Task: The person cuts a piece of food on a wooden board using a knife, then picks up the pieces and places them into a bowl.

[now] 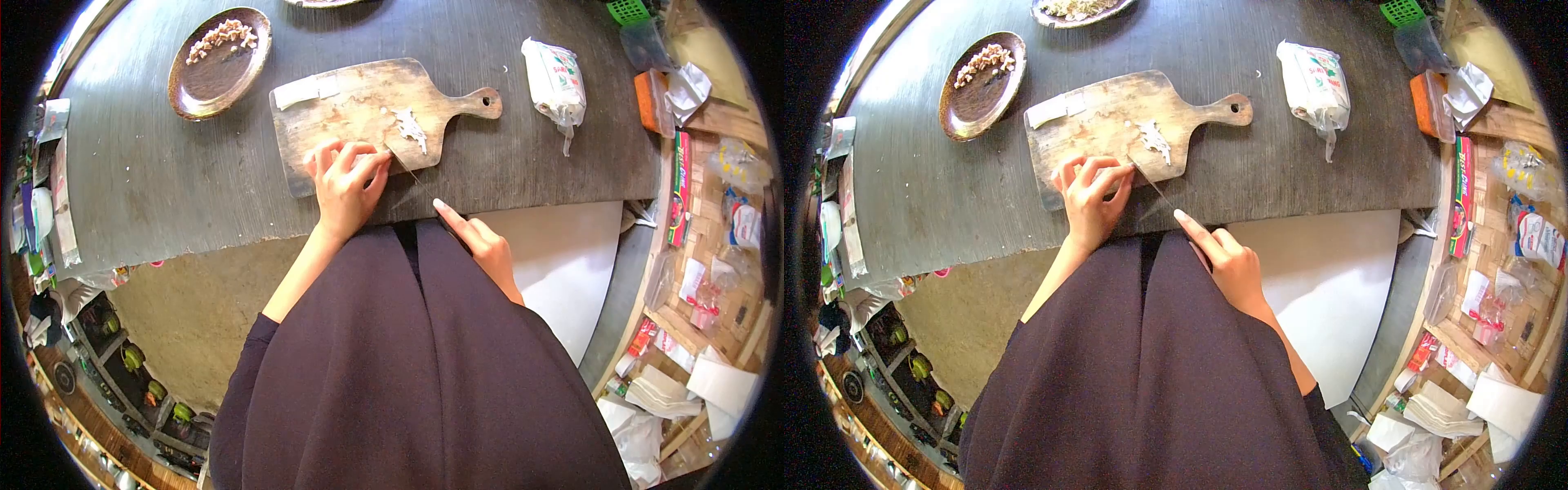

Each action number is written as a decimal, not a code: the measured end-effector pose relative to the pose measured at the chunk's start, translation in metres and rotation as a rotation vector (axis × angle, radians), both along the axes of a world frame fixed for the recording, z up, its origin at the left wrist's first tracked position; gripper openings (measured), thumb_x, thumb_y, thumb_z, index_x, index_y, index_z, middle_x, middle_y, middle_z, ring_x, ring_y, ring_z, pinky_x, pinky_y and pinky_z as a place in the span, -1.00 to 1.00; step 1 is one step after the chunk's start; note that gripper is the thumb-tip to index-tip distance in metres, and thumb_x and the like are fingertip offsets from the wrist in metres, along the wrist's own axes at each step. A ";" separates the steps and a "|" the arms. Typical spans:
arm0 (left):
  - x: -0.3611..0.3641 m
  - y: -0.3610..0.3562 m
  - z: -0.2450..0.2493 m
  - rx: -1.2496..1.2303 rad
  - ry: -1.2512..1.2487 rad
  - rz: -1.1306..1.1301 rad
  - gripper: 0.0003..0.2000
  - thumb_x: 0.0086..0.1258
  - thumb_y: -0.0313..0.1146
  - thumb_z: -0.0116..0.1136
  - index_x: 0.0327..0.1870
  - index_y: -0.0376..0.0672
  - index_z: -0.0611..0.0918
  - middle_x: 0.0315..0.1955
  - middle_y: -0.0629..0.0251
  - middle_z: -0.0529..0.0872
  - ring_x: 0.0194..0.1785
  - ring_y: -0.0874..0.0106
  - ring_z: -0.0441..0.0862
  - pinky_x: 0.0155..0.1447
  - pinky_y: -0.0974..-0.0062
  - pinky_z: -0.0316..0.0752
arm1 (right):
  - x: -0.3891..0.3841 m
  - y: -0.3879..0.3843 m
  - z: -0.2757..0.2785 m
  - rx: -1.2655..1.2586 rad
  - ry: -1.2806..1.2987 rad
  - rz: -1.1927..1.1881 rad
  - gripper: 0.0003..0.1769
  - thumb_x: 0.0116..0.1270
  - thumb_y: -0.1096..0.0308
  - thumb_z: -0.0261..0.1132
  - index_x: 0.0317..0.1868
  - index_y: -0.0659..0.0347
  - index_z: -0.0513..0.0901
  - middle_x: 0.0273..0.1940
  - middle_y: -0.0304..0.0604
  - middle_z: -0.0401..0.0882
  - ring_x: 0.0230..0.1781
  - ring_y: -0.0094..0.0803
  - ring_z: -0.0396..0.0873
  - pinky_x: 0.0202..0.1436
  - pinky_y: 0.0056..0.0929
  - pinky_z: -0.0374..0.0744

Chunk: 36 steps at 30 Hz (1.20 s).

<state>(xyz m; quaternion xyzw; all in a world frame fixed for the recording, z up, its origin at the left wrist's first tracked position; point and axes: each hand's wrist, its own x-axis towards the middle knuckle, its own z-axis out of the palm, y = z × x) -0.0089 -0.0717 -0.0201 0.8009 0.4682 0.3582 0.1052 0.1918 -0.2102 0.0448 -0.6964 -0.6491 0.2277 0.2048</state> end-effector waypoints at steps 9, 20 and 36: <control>0.000 0.000 -0.003 0.018 -0.005 0.010 -0.81 0.11 -0.33 0.53 -0.25 0.16 0.80 -0.19 0.60 0.76 0.09 0.27 0.53 0.30 0.15 0.24 | -0.004 0.003 -0.010 0.124 0.009 -0.002 -0.41 0.41 0.30 0.42 0.41 -0.41 0.63 -0.42 -0.22 0.47 -0.58 -0.25 0.57 -0.45 -0.24 0.62; -0.001 0.000 -0.001 0.002 -0.004 -0.004 -0.80 0.10 -0.35 0.52 -0.25 0.15 0.79 -0.18 0.60 0.76 0.09 0.27 0.53 0.29 0.15 0.24 | -0.003 -0.001 -0.009 0.079 0.009 0.012 -0.42 0.42 0.31 0.41 0.42 -0.36 0.64 -0.45 -0.21 0.45 -0.57 -0.24 0.57 -0.45 -0.22 0.60; -0.001 0.000 0.000 0.008 -0.004 -0.009 -0.80 0.09 -0.36 0.51 -0.27 0.11 0.77 -0.18 0.59 0.76 0.10 0.26 0.53 0.30 0.15 0.25 | -0.007 0.002 -0.023 0.163 -0.043 0.019 -0.42 0.42 0.25 0.40 0.43 -0.41 0.62 -0.40 -0.24 0.44 -0.60 -0.28 0.56 -0.49 -0.26 0.62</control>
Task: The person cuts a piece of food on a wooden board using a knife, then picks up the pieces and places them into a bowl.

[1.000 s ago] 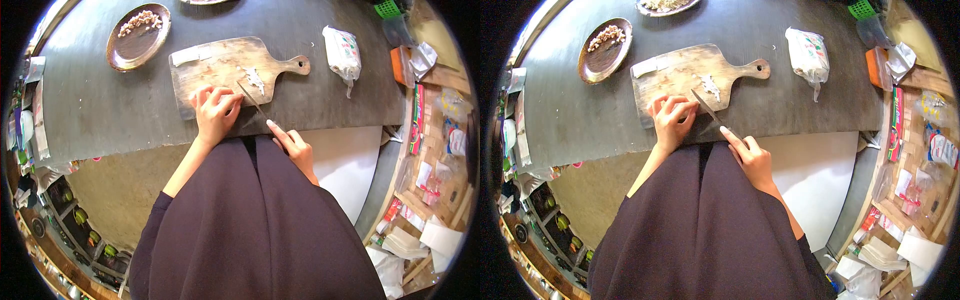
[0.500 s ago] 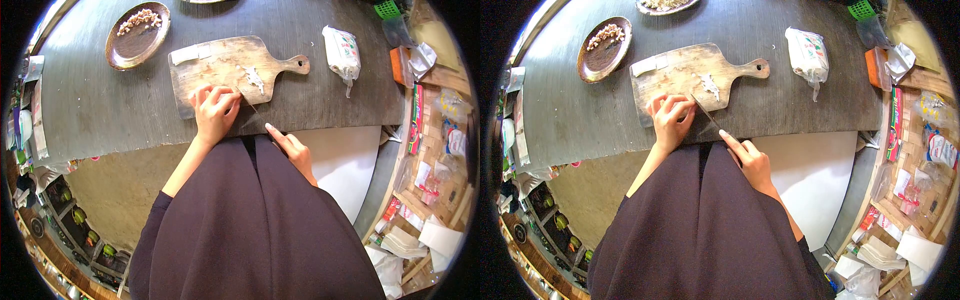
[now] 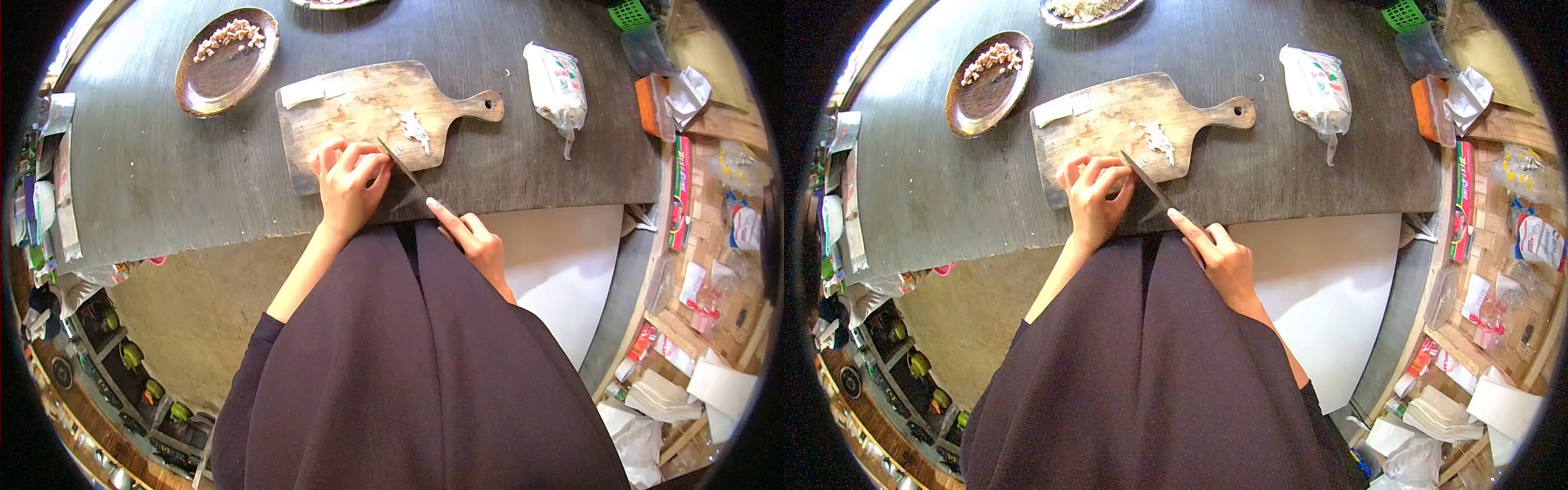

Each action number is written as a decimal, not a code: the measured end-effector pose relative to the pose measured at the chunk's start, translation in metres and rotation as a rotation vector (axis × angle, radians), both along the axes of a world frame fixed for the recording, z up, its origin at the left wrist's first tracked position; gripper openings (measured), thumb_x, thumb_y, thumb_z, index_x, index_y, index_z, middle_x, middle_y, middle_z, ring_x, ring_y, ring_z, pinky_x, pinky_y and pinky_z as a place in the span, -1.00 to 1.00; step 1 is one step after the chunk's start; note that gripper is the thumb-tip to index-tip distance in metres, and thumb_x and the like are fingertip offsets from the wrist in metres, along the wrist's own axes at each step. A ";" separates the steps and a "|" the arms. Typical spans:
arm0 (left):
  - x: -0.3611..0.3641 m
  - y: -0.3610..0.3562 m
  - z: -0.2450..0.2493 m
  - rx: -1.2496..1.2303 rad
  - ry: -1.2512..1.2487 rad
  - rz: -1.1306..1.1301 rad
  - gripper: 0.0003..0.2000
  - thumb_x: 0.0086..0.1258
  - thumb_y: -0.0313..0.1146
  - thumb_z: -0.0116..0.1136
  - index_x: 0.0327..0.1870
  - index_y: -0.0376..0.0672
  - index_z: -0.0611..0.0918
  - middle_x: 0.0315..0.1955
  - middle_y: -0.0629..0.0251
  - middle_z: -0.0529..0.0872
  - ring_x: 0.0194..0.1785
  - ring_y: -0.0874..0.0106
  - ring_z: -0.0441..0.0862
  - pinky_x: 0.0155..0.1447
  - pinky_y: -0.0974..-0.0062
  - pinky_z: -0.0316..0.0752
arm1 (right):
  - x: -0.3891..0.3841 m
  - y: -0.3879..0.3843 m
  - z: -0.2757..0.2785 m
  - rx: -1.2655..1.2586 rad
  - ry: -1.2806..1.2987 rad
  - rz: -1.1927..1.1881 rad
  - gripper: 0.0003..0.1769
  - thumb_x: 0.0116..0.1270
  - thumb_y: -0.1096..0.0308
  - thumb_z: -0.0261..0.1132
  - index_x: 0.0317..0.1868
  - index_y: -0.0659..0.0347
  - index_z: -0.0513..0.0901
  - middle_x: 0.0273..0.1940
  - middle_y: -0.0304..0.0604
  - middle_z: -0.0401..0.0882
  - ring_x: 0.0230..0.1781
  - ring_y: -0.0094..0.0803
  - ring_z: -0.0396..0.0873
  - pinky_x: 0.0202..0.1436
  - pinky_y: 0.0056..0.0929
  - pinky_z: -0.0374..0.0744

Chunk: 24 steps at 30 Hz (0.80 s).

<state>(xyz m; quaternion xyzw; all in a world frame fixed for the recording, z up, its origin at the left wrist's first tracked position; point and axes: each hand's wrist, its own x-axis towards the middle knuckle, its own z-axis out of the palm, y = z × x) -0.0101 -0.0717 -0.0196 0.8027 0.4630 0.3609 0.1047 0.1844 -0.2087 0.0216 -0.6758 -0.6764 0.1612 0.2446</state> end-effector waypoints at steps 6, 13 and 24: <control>-0.001 0.000 -0.002 -0.004 -0.006 0.001 -0.80 0.09 -0.35 0.51 -0.26 0.13 0.78 -0.19 0.59 0.76 0.11 0.26 0.53 0.30 0.15 0.25 | -0.002 0.001 0.004 -0.026 0.048 -0.003 -0.43 0.43 0.27 0.40 0.43 -0.37 0.62 -0.41 -0.21 0.45 -0.58 -0.25 0.57 -0.46 -0.23 0.62; 0.000 -0.001 -0.001 -0.024 -0.010 0.003 -0.81 0.11 -0.36 0.52 -0.26 0.12 0.78 -0.19 0.59 0.76 0.11 0.26 0.53 0.31 0.15 0.25 | -0.005 0.007 0.002 -0.060 0.051 -0.016 -0.43 0.43 0.27 0.40 0.43 -0.36 0.63 -0.42 -0.21 0.44 -0.58 -0.24 0.57 -0.46 -0.22 0.62; -0.003 -0.003 0.000 -0.020 -0.005 0.019 -0.80 0.10 -0.37 0.52 -0.24 0.12 0.79 -0.17 0.60 0.76 0.12 0.24 0.51 0.30 0.16 0.25 | -0.007 0.009 0.012 -0.027 0.052 -0.002 -0.41 0.37 0.36 0.42 0.40 -0.26 0.66 -0.42 -0.19 0.47 -0.55 -0.26 0.57 -0.43 -0.26 0.61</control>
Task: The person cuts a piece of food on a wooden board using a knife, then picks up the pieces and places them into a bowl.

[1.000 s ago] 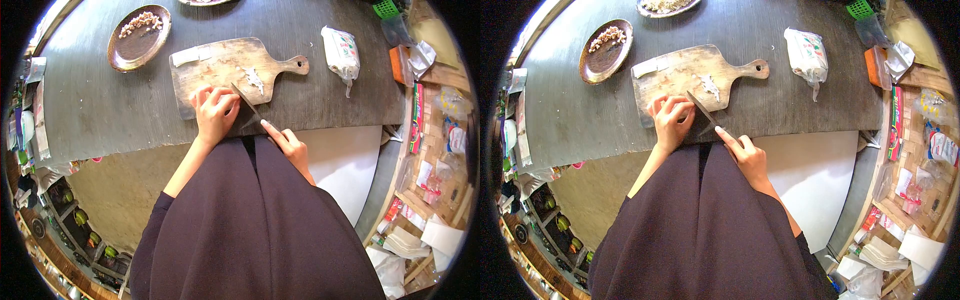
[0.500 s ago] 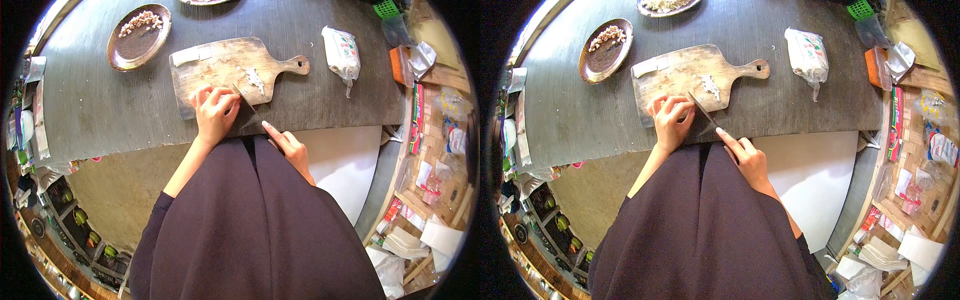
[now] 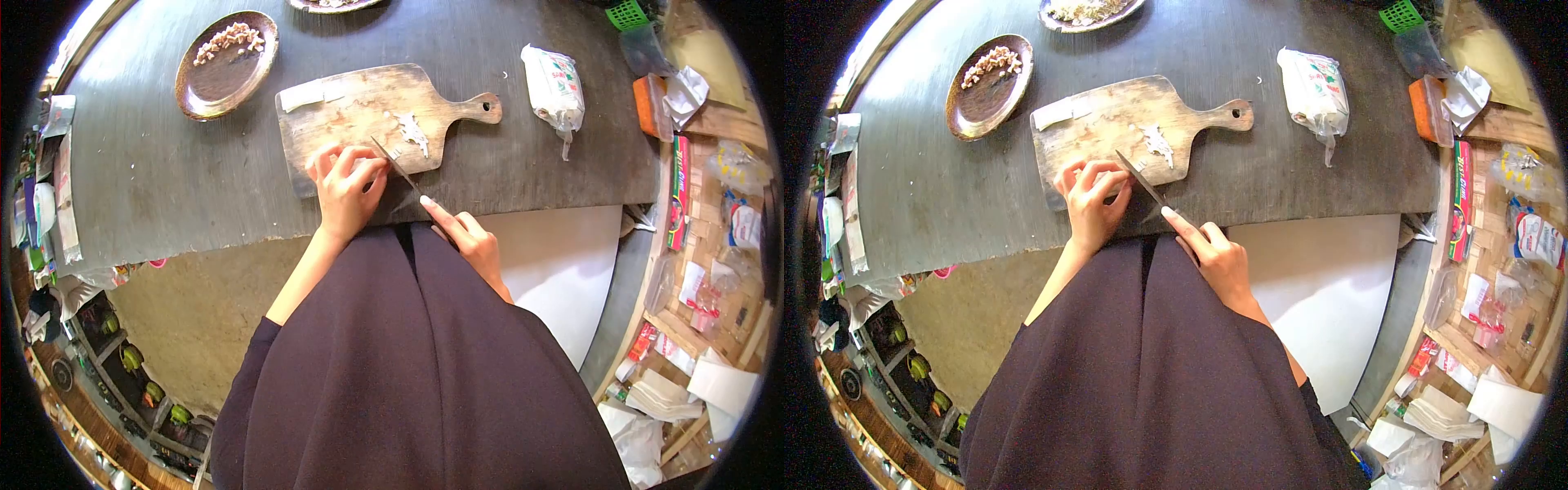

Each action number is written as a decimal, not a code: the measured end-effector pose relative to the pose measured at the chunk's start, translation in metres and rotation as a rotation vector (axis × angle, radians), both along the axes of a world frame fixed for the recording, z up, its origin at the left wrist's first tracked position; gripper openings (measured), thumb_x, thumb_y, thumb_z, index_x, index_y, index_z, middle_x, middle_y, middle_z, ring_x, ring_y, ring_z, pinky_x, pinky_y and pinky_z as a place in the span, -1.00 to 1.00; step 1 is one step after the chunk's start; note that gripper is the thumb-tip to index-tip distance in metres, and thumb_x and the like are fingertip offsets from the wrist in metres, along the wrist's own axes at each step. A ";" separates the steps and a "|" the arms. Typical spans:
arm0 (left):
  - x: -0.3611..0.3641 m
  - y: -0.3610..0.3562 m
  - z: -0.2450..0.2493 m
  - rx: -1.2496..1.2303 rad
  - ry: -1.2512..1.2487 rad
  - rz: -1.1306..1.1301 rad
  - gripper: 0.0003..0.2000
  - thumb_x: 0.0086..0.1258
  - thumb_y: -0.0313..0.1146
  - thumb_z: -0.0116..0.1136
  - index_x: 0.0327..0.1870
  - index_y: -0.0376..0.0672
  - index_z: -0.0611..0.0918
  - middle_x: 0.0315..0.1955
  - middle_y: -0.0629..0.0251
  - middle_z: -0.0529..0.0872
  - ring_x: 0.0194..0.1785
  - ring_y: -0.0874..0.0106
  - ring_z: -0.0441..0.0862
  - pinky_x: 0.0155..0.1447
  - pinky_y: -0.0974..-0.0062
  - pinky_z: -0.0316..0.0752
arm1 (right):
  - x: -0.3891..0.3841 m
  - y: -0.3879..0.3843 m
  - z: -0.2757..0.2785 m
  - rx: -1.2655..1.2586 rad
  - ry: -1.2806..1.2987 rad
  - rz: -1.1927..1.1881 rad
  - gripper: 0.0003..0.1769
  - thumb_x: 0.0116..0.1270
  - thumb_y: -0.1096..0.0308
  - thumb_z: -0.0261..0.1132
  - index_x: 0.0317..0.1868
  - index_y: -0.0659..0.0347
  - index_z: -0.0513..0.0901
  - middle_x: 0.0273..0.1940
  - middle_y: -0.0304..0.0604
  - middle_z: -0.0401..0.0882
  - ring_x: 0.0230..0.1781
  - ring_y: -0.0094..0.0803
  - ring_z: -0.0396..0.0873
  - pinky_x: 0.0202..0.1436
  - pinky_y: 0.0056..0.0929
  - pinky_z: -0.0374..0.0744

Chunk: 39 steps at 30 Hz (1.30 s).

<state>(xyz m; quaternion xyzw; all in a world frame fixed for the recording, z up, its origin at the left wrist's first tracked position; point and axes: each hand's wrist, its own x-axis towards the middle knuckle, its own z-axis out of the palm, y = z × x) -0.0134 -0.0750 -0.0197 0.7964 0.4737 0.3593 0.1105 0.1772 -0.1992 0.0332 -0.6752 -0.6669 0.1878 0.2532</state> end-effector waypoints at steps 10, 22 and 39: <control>0.000 0.000 0.001 -0.014 -0.013 0.001 -0.80 0.11 -0.36 0.51 -0.24 0.15 0.79 -0.16 0.62 0.75 0.11 0.25 0.50 0.29 0.18 0.23 | 0.002 0.000 -0.005 -0.043 0.033 0.012 -0.38 0.31 0.45 0.45 0.39 -0.15 0.68 -0.43 -0.14 0.46 -0.55 -0.25 0.54 -0.40 -0.24 0.58; 0.000 -0.001 0.003 -0.016 -0.020 0.001 -0.80 0.11 -0.36 0.51 -0.25 0.15 0.79 -0.17 0.62 0.76 0.10 0.26 0.51 0.29 0.18 0.23 | 0.002 0.004 -0.010 0.036 -0.047 0.009 -0.42 0.42 0.23 0.42 0.42 -0.41 0.62 -0.41 -0.24 0.47 -0.59 -0.28 0.57 -0.48 -0.26 0.63; 0.000 0.000 -0.001 0.026 -0.024 0.010 -0.82 0.10 -0.36 0.52 -0.29 0.11 0.77 -0.18 0.63 0.77 0.05 0.31 0.51 0.29 0.19 0.22 | -0.002 0.015 -0.013 0.015 -0.081 0.028 -0.41 0.44 0.21 0.40 0.45 -0.42 0.59 -0.43 -0.24 0.47 -0.59 -0.27 0.58 -0.48 -0.25 0.64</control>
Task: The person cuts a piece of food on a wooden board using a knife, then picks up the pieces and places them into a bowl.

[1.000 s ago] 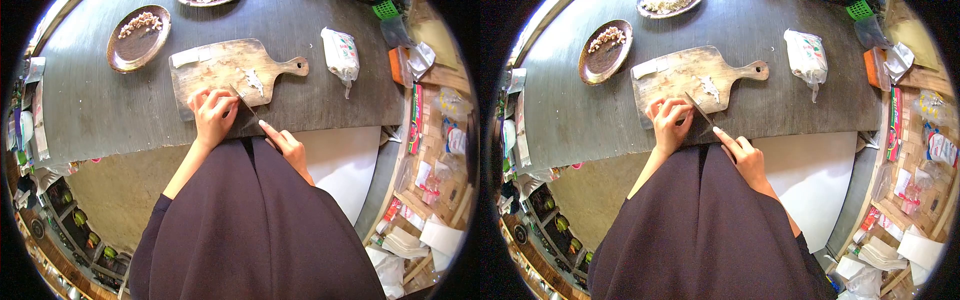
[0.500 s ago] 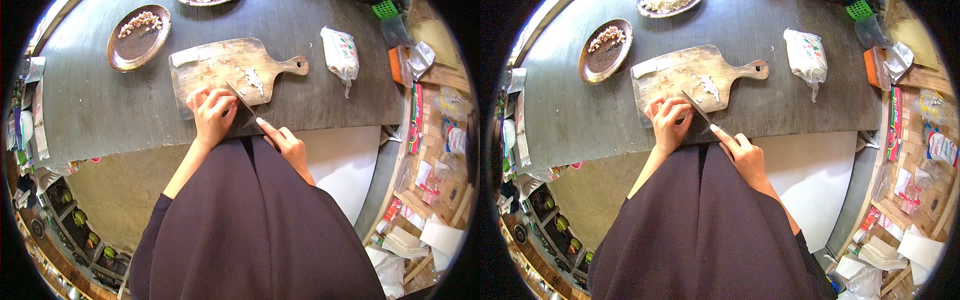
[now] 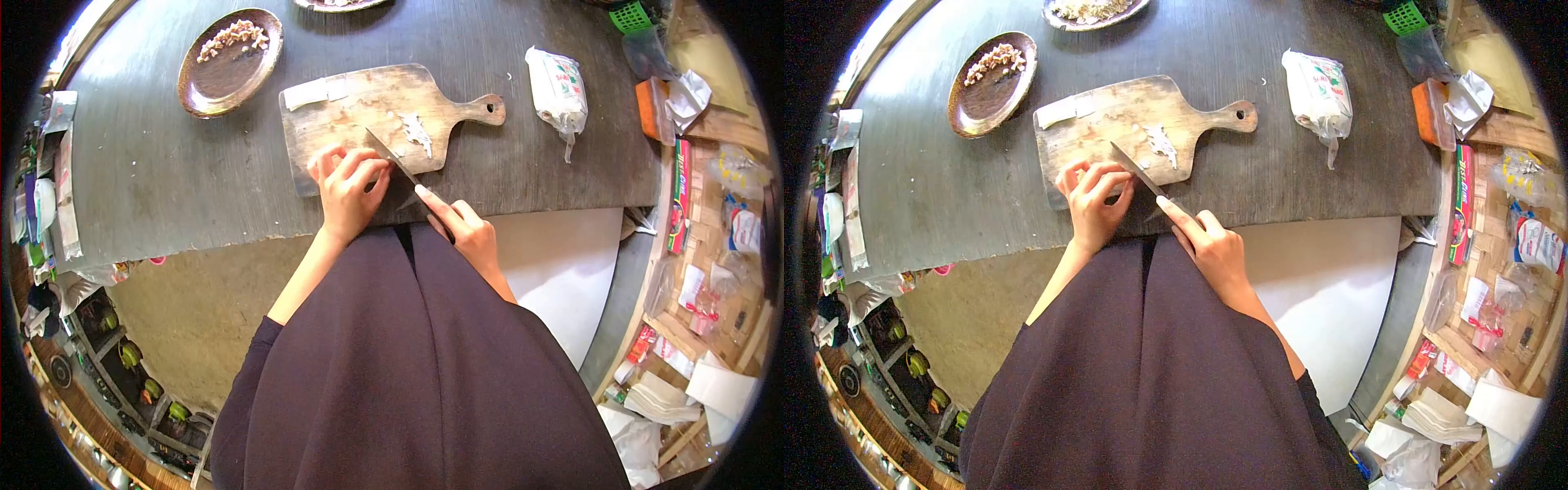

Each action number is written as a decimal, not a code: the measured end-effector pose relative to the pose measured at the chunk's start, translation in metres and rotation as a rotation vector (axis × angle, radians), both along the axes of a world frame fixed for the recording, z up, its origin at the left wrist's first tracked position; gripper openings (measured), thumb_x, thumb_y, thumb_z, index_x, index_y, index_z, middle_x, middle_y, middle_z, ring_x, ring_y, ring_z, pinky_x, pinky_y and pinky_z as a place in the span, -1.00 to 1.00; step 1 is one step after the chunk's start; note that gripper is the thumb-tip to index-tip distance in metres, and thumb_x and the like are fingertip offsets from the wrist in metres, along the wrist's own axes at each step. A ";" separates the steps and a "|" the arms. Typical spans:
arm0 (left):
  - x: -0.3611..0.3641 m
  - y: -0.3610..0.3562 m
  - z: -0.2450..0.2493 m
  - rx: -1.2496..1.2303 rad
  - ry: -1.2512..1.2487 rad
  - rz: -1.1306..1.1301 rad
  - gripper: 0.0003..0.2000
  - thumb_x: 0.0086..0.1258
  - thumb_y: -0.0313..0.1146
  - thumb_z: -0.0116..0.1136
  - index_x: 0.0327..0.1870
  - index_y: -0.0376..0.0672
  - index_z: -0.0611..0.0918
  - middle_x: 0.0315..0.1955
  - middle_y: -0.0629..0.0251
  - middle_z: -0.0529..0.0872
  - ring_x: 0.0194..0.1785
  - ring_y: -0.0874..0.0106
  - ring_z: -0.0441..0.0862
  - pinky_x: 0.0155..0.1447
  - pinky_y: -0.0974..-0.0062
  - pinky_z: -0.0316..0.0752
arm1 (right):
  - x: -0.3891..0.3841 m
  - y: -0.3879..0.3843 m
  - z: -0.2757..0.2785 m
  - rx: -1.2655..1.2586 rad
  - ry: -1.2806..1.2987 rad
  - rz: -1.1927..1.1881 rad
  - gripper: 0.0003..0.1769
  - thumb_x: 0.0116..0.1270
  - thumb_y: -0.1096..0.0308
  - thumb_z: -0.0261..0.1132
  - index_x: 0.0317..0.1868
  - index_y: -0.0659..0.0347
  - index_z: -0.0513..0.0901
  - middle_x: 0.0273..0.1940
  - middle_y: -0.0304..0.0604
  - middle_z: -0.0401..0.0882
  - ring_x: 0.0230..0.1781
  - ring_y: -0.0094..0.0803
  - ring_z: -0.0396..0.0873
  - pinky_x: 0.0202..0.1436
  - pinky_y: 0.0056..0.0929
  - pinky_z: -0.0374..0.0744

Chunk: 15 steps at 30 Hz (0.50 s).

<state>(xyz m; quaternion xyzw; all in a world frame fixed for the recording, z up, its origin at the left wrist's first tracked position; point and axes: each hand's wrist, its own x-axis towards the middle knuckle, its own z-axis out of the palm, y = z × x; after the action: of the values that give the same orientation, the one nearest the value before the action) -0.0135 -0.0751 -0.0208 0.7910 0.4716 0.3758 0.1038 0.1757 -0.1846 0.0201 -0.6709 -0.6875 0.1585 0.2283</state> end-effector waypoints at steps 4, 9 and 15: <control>0.000 -0.001 0.000 -0.014 -0.007 -0.004 -0.83 0.10 -0.36 0.52 -0.29 0.09 0.77 -0.18 0.61 0.77 0.05 0.29 0.51 0.29 0.17 0.23 | 0.001 -0.003 0.003 -0.011 0.040 0.010 -0.43 0.45 0.22 0.39 0.44 -0.42 0.60 -0.43 -0.24 0.48 -0.58 -0.28 0.59 -0.47 -0.25 0.65; -0.001 0.000 0.001 -0.018 -0.006 -0.010 -0.84 0.12 -0.36 0.51 -0.29 0.08 0.77 -0.17 0.60 0.77 0.05 0.28 0.51 0.30 0.16 0.24 | 0.001 -0.005 0.004 -0.011 0.046 0.009 -0.43 0.45 0.23 0.39 0.44 -0.41 0.60 -0.42 -0.24 0.49 -0.57 -0.27 0.60 -0.46 -0.26 0.65; -0.001 0.000 0.001 -0.018 -0.001 -0.016 -0.84 0.12 -0.35 0.51 -0.29 0.08 0.77 -0.18 0.60 0.77 0.05 0.29 0.52 0.30 0.17 0.23 | 0.000 -0.005 -0.001 -0.001 0.048 0.002 -0.42 0.44 0.24 0.40 0.44 -0.41 0.60 -0.43 -0.24 0.48 -0.58 -0.27 0.60 -0.47 -0.26 0.65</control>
<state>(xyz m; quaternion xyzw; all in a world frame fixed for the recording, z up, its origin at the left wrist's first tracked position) -0.0146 -0.0747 -0.0196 0.7937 0.4683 0.3712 0.1142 0.1757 -0.1900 0.0193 -0.6662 -0.6826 0.1751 0.2443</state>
